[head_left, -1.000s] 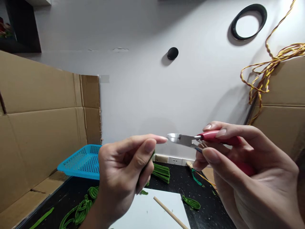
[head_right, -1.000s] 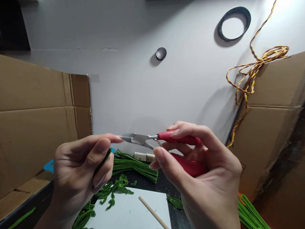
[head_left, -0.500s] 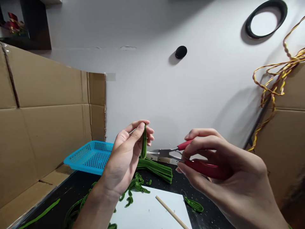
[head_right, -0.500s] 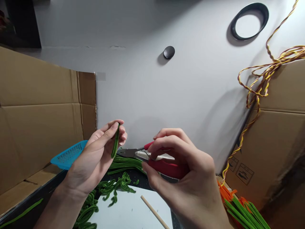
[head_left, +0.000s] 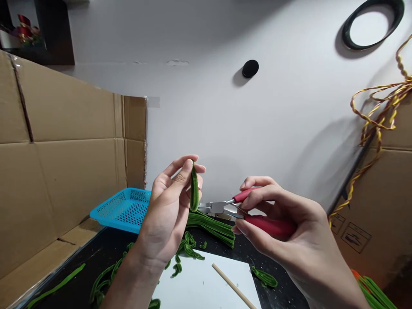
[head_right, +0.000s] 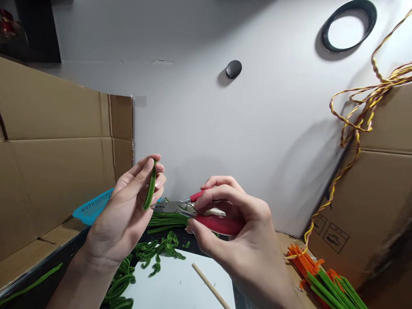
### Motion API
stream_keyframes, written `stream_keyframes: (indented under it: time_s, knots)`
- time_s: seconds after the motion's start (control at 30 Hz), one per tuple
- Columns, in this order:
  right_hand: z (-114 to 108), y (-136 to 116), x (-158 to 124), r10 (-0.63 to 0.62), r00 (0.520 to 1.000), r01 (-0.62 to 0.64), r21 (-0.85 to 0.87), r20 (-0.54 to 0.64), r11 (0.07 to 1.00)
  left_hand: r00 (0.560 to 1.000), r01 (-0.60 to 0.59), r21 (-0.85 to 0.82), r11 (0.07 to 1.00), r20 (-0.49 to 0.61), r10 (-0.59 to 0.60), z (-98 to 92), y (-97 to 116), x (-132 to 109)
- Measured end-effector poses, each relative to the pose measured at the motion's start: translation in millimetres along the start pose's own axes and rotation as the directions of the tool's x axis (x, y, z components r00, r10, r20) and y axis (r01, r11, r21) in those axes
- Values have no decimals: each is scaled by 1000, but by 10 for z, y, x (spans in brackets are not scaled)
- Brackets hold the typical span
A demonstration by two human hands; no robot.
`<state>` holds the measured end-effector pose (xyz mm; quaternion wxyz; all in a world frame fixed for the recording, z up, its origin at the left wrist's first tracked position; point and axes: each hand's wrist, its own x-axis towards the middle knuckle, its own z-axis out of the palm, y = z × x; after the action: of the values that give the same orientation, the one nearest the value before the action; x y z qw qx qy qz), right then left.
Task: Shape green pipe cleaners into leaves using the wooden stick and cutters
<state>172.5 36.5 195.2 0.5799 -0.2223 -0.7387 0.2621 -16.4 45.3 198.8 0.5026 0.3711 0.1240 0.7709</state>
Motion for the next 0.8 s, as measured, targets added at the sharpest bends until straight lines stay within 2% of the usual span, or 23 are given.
stream_keyframes:
  time_s: [0.23,0.5,0.8]
  knots:
    - [76,16,2,38,999,-39,103,12,994,1000,16,-9,1000,-7,-16,-14,2,-10]
    - [104,50,5,66,998,-68,135,19,988,1000,13,-15,1000,21,-12,16,-37,-11]
    - [206,83,18,56,998,-60,134,35,989,996,-3,-24,1000,-94,1,66,-35,-65]
